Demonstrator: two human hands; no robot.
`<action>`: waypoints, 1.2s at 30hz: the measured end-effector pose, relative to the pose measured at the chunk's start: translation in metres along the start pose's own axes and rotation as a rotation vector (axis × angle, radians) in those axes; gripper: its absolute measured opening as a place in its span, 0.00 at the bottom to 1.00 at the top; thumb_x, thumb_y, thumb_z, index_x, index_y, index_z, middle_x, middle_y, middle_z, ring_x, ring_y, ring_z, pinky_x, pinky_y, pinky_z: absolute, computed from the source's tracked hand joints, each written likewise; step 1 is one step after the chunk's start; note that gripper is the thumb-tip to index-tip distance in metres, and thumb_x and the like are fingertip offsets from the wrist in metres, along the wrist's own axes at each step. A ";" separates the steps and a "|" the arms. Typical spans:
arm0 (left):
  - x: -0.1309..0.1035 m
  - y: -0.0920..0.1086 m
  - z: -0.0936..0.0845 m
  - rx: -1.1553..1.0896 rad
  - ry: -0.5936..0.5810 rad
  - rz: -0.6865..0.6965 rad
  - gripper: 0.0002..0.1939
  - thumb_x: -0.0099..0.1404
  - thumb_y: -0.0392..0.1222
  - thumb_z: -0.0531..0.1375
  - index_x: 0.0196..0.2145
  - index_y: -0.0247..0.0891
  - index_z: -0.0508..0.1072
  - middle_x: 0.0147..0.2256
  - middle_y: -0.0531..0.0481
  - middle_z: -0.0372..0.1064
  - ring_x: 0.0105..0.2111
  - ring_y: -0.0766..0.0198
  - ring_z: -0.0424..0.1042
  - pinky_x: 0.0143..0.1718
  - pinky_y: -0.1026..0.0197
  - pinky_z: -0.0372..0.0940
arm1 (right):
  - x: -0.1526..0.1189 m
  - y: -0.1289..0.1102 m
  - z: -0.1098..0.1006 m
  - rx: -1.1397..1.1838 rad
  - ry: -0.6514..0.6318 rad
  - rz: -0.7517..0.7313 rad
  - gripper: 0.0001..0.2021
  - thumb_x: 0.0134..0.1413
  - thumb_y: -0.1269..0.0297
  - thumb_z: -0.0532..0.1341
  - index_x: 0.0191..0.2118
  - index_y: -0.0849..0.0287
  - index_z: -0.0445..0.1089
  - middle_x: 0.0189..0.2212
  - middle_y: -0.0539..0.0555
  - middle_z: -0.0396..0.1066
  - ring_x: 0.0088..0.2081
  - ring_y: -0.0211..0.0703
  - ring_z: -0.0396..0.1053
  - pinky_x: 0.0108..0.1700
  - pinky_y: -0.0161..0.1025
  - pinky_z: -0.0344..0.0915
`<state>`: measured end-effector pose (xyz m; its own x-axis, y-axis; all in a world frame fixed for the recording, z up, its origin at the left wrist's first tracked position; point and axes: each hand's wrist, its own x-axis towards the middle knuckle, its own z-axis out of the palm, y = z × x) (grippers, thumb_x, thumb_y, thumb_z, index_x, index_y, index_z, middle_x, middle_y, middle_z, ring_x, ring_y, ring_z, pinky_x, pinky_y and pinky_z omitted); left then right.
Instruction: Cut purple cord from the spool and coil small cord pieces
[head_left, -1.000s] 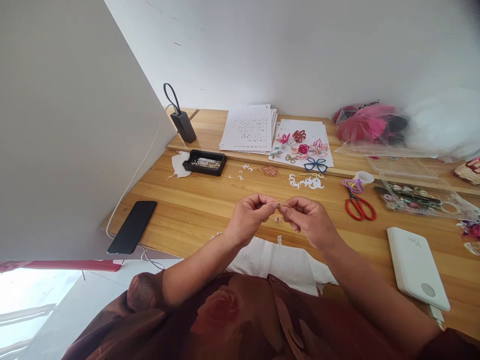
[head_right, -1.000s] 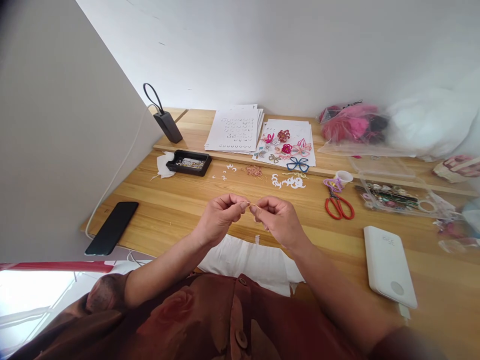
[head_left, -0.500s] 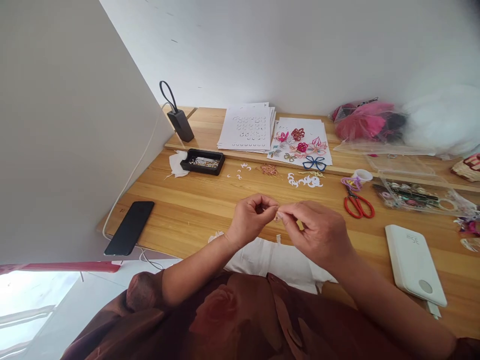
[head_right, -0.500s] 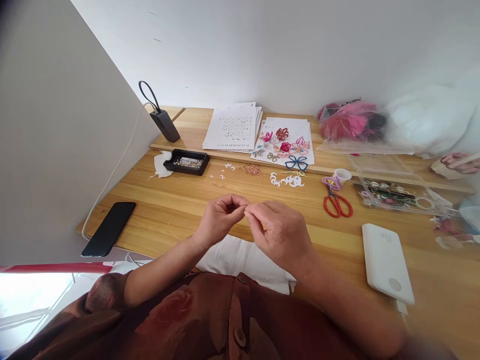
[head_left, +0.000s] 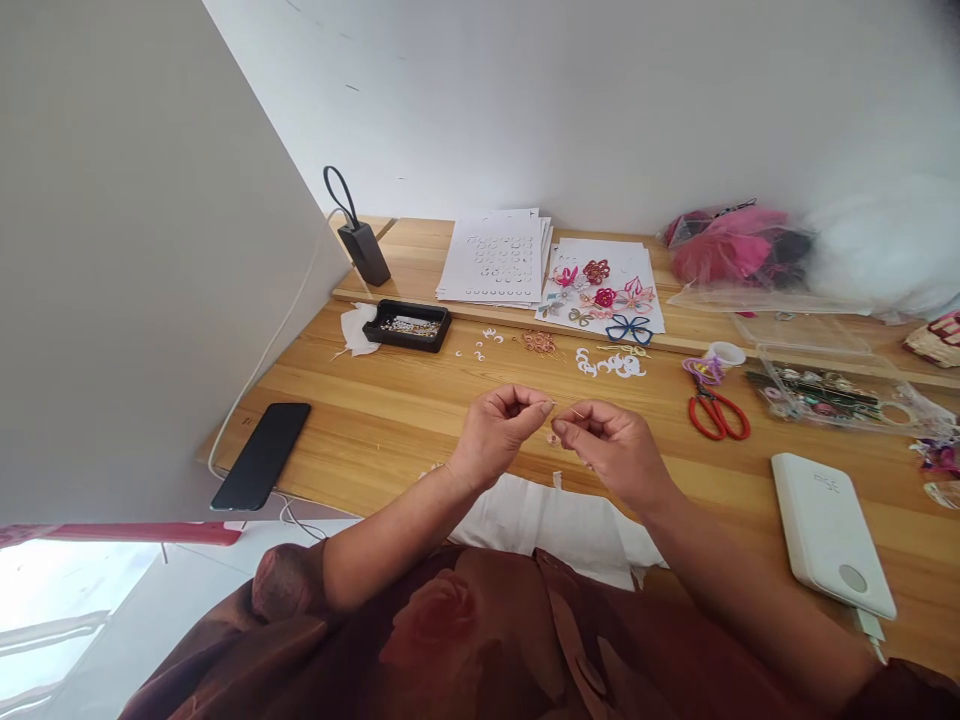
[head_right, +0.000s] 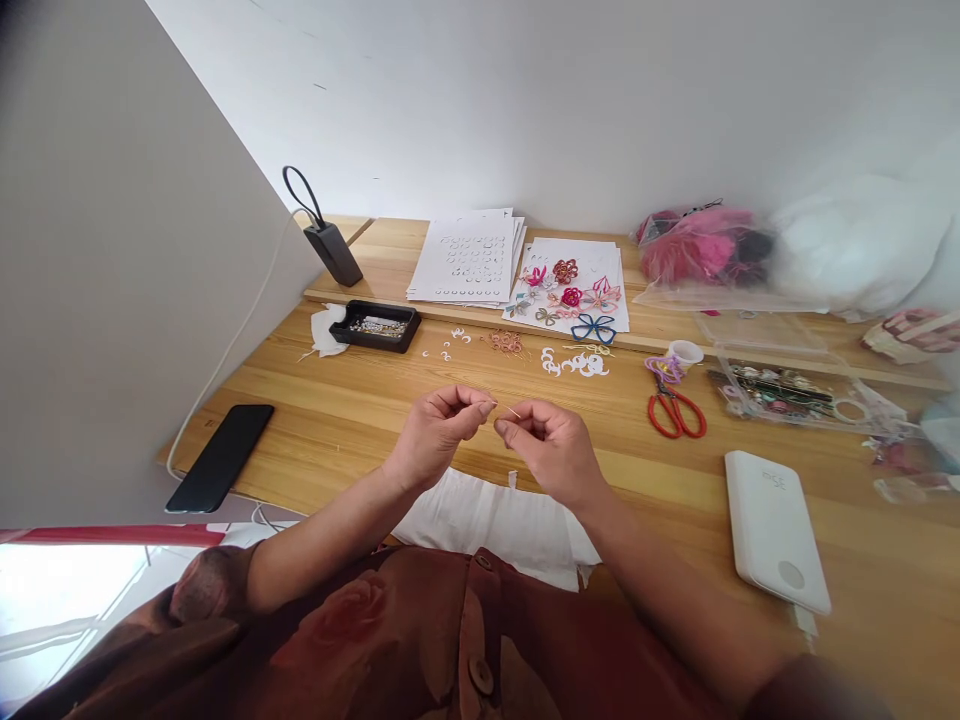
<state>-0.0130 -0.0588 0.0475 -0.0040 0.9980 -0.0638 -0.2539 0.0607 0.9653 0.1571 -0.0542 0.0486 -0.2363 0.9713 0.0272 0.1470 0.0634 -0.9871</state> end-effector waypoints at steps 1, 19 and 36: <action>0.001 -0.001 0.000 0.006 0.024 0.000 0.18 0.54 0.53 0.73 0.30 0.36 0.78 0.26 0.53 0.72 0.26 0.70 0.65 0.31 0.64 0.62 | -0.006 0.000 0.002 -0.068 0.019 -0.051 0.11 0.56 0.56 0.70 0.31 0.58 0.76 0.23 0.50 0.74 0.22 0.35 0.63 0.23 0.35 0.58; -0.005 0.008 -0.001 -0.067 -0.155 -0.100 0.19 0.50 0.52 0.77 0.30 0.35 0.80 0.27 0.52 0.74 0.25 0.72 0.61 0.32 0.63 0.58 | 0.019 -0.022 -0.022 -0.240 0.143 -0.216 0.08 0.56 0.60 0.67 0.30 0.58 0.77 0.22 0.49 0.73 0.22 0.35 0.63 0.24 0.35 0.60; 0.000 0.004 0.003 -0.170 -0.018 -0.155 0.19 0.48 0.51 0.77 0.29 0.34 0.80 0.23 0.55 0.68 0.22 0.74 0.55 0.25 0.64 0.48 | -0.001 0.004 -0.002 -0.187 0.101 -0.189 0.07 0.59 0.62 0.67 0.31 0.57 0.76 0.23 0.50 0.74 0.23 0.37 0.66 0.25 0.36 0.60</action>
<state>-0.0116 -0.0583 0.0524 0.0647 0.9773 -0.2018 -0.4094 0.2104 0.8877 0.1601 -0.0540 0.0451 -0.1807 0.9554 0.2334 0.2862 0.2781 -0.9169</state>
